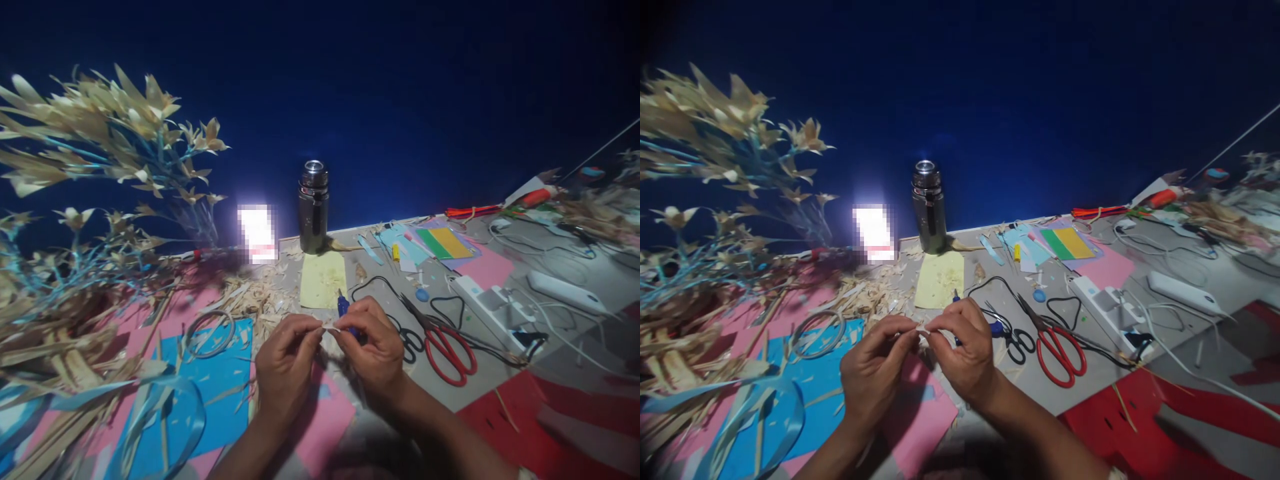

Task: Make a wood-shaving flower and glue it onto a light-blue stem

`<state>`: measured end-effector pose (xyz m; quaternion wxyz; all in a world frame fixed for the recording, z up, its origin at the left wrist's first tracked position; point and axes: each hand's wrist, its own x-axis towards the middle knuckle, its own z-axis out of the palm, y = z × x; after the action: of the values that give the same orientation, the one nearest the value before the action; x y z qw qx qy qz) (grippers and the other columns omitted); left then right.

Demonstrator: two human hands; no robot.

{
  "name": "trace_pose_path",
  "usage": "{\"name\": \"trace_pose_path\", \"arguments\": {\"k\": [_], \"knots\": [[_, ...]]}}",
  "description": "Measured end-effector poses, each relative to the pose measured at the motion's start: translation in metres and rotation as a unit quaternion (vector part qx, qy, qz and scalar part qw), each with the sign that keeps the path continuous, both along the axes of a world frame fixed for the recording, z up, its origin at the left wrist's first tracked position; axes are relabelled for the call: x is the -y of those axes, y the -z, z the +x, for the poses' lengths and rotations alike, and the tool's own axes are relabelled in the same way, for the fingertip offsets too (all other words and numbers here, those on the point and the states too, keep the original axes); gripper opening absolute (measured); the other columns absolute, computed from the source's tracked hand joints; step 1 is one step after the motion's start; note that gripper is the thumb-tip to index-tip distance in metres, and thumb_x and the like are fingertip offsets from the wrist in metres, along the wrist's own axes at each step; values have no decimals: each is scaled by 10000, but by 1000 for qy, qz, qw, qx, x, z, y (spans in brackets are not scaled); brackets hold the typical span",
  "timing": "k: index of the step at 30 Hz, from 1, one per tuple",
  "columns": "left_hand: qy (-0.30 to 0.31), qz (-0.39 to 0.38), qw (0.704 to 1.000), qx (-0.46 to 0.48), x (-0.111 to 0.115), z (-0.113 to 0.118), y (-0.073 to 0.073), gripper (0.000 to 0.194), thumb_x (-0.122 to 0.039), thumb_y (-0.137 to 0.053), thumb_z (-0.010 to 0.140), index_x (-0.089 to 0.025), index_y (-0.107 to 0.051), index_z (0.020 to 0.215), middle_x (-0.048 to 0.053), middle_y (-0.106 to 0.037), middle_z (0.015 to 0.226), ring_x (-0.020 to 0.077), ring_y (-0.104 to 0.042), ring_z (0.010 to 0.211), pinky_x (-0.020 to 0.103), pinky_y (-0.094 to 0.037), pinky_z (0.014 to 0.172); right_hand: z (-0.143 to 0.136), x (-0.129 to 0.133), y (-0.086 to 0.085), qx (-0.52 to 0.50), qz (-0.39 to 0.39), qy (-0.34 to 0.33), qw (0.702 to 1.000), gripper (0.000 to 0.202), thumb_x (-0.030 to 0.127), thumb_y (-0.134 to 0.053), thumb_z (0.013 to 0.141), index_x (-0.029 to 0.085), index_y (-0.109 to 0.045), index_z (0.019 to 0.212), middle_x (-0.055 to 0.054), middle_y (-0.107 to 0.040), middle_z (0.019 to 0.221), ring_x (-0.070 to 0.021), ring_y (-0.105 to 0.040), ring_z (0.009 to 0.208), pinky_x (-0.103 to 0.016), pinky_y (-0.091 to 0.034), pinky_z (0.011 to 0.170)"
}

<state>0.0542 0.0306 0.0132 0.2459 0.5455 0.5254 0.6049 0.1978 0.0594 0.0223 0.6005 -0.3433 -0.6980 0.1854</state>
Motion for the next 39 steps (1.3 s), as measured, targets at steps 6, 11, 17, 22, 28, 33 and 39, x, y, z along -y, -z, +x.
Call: {"name": "trace_pose_path", "arguments": {"k": [6, 11, 17, 22, 28, 33, 39], "knots": [[1, 31, 999, 30, 0, 0, -4, 146, -106, -698, 830, -241, -729, 783, -16, -702, 778, 143, -645, 746, 240, -501, 687, -1, 1, -2, -8, -8, -3, 1000, 164, 52, -687, 859, 210, -644, 873, -7, -597, 791, -162, -570, 741, -269, -457, 641], [77, -53, 984, 151, -4, -3, -4, 130, -126, -715, 802, -223, -742, 721, -15, -682, 722, 133, -627, 658, 235, -504, 618, 4, 4, -1, 18, -12, 3, 1000, 152, 84, -714, 860, 203, -621, 875, -7, -596, 796, -152, -545, 712, -268, -444, 627], [182, -144, 918, 320, -8, -8, 1, 70, -204, -801, 766, -188, -745, 727, -7, -664, 705, 115, -605, 572, 231, -504, 558, 7, 5, 0, 37, -27, -22, 999, 167, 58, -714, 847, 195, -617, 845, 1, -596, 763, -143, -537, 683, -260, -423, 605], [245, -162, 885, 361, -5, -13, 4, 112, -213, -840, 746, -182, -732, 740, -13, -650, 721, 93, -585, 528, 207, -475, 506, 4, 8, -1, 40, -20, -51, 998, 156, 90, -699, 877, 193, -609, 801, 3, -604, 716, -143, -554, 663, -265, -428, 606], [211, -197, 866, 409, 5, -22, -3, 194, -278, -878, 707, -165, -720, 720, -10, -635, 680, 77, -534, 502, 191, -449, 476, 5, 10, 2, 63, -40, -77, 994, 141, 96, -664, 886, 192, -620, 792, -10, -629, 719, -159, -589, 688, -272, -449, 616], [171, -209, 856, 441, 13, -35, -5, 270, -304, -934, 609, -152, -716, 652, -12, -613, 639, 67, -492, 486, 185, -411, 462, 8, 7, 2, 132, -60, -122, 982, 139, 138, -628, 917, 184, -635, 787, -29, -648, 733, -174, -598, 704, -301, -452, 651], [182, -190, 859, 438, 21, -44, -2, 242, -284, -949, 569, -174, -737, 609, -22, -602, 588, 62, -472, 463, 193, -372, 476, -3, 9, -8, 144, -38, -158, 976, 122, 146, -635, 923, 184, -651, 808, -24, -643, 723, -169, -597, 693, -294, -451, 638]]}}
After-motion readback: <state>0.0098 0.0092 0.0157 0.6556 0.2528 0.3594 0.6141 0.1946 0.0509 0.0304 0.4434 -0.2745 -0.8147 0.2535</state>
